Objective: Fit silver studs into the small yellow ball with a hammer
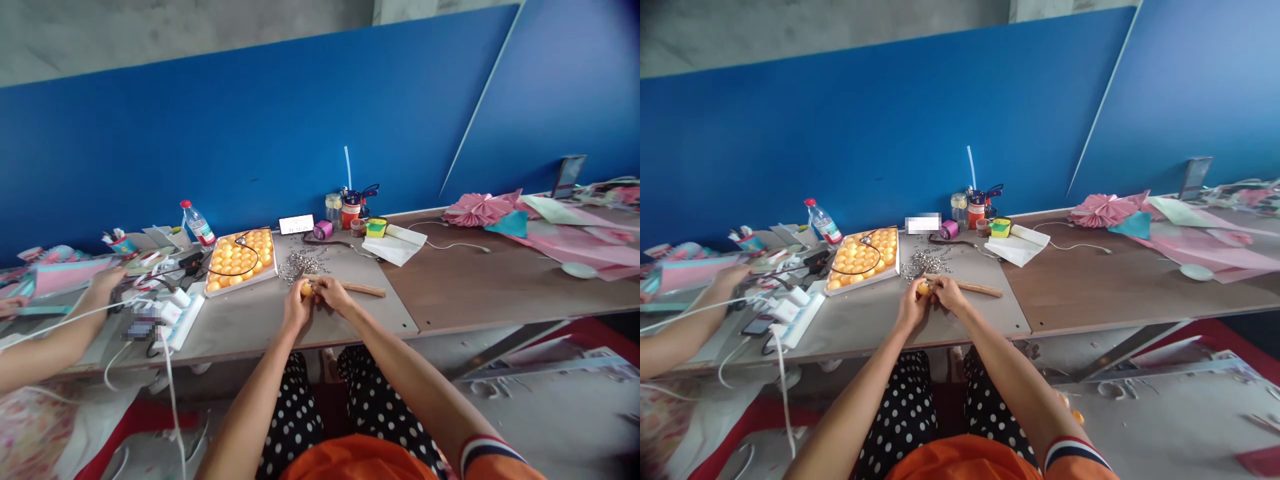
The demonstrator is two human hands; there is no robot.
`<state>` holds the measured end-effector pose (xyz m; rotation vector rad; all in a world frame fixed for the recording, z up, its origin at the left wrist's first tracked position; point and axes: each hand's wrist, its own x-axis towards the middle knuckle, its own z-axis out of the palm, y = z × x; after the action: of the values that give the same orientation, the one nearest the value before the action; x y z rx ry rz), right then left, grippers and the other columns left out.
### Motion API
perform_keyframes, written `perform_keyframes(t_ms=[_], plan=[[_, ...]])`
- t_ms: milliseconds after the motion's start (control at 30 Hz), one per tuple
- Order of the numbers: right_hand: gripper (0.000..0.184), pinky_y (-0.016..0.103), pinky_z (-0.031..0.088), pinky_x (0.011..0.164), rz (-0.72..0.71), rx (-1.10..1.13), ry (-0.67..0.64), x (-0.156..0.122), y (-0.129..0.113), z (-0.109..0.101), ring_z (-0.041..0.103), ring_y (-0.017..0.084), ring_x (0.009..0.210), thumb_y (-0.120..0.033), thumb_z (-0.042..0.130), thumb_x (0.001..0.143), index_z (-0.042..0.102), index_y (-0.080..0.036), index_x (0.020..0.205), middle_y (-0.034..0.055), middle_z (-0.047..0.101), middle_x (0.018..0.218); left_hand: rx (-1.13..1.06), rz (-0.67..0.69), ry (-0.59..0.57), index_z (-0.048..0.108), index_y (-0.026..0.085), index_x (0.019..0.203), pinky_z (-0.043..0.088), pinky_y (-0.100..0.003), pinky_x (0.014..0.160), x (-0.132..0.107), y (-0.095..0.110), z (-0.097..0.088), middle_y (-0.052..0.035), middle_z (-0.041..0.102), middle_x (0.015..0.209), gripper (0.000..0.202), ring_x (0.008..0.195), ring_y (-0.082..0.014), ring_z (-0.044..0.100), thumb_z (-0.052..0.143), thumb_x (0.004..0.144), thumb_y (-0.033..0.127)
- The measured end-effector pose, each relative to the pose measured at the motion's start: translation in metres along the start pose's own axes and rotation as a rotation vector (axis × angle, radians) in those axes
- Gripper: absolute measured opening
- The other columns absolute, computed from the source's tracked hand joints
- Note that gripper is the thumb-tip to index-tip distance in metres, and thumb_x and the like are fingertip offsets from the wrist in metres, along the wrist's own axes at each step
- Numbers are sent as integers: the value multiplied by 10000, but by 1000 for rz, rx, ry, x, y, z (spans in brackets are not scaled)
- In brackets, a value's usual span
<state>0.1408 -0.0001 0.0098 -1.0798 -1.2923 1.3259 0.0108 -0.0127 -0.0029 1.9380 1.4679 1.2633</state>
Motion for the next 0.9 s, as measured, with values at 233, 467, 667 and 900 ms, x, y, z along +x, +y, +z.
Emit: perform_keyframes(t_ms=[233,467,667,900], plan=[[143,169,301,369,-17,31,56,1,5,2,417,66,365,-264,599,660,504,-177,596,-59,502,405,-133,-56,12,547,184,1056,471,-352,824,1,-5,6,-69,631,1000,333,897,-195,591,582,725,166],[311,190,313,345,-16,334,102,-2,15,-1,400,76,363,-463,622,655,465,-195,677,-73,472,439,-294,-143,64,526,182,1070,474,-329,824,3,-11,7,-71,605,1037,361,890,-174,594,621,728,253],[321,203,312,348,3,355,78,1,15,-3,419,90,374,-476,633,649,482,-194,679,-57,486,449,-367,-163,89,535,172,996,487,-290,760,5,-15,5,-54,597,954,264,802,-146,593,569,774,312],[265,231,368,467,-70,282,90,5,8,-8,438,96,442,-431,618,675,500,-193,676,-45,489,501,-415,-173,81,531,176,956,465,-255,701,2,-10,2,-21,581,838,222,728,-126,559,563,764,284]])
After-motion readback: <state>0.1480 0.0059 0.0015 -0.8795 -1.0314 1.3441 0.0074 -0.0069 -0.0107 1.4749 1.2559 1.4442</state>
